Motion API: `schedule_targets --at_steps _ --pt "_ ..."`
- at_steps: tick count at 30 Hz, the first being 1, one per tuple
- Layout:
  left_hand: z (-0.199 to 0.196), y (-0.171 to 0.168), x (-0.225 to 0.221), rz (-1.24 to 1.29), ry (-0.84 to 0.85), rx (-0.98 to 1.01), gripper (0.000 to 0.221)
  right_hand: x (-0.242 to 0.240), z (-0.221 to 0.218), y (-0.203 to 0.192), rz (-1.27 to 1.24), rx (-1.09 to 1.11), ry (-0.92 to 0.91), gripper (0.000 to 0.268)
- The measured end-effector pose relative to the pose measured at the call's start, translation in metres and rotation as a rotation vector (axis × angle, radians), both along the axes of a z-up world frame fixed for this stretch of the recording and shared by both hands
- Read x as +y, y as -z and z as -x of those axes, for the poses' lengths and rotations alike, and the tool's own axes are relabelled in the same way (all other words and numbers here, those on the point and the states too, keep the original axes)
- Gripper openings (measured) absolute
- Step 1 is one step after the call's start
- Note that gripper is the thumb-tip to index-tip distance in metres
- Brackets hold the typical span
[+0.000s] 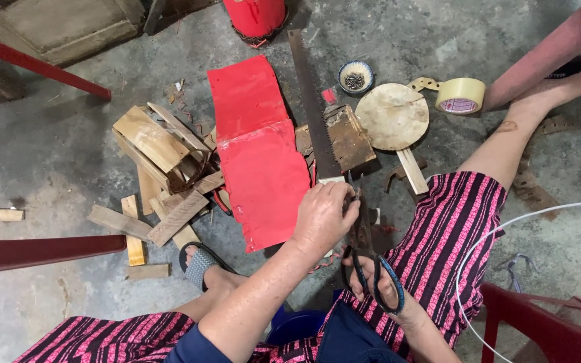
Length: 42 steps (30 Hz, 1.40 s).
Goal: Cutting red paper with scissors and using a hand saw to cut wood pieces for a craft project
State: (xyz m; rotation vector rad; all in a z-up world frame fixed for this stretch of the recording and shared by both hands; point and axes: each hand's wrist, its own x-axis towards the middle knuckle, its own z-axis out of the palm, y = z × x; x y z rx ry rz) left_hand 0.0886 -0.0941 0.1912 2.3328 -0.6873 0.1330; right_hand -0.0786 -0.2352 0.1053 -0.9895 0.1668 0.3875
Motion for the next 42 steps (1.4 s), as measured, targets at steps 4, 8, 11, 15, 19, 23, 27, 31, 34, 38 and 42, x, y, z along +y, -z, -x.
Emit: schedule_targets --at_steps 4,8,11,15,19,23,27,31,34,38,42 --pt "-0.002 0.005 0.0 -0.016 0.012 -0.029 0.013 0.002 -0.001 -0.007 0.046 0.011 -0.005 0.112" --pt "-0.005 0.007 -0.002 -0.059 0.027 -0.07 0.01 0.001 0.002 -0.004 0.063 0.024 0.004 0.11" --pt "-0.01 0.009 -0.001 -0.097 0.024 -0.088 0.01 0.001 0.002 -0.001 0.068 0.023 -0.008 0.11" --pt "-0.019 -0.005 0.006 -0.044 -0.061 -0.079 0.012 0.001 0.002 0.001 0.015 0.03 -0.017 0.112" --pt "-0.016 -0.002 0.015 0.01 -0.082 -0.018 0.01 -0.001 0.002 0.008 -0.036 0.018 -0.016 0.111" --pt "-0.006 -0.002 0.015 -0.034 0.009 0.006 0.02 0.0 0.003 0.007 -0.034 0.023 -0.007 0.111" --pt "-0.004 0.001 0.013 -0.071 0.045 -0.046 0.016 0.002 0.002 0.004 -0.012 0.026 -0.02 0.111" --pt "-0.004 0.005 0.011 -0.04 0.022 -0.118 0.011 0.002 0.002 -0.002 0.013 0.023 -0.017 0.11" --pt "-0.009 0.006 0.011 -0.05 0.029 -0.091 0.01 0.001 0.002 0.001 0.041 0.026 -0.018 0.112" --pt "-0.025 0.002 0.022 -0.157 -0.007 -0.102 0.009 0.001 0.001 0.004 -0.004 0.019 -0.023 0.112" --pt "-0.041 -0.002 0.054 -0.1 -0.175 -0.065 0.009 -0.002 0.004 0.011 -0.065 0.022 -0.012 0.108"
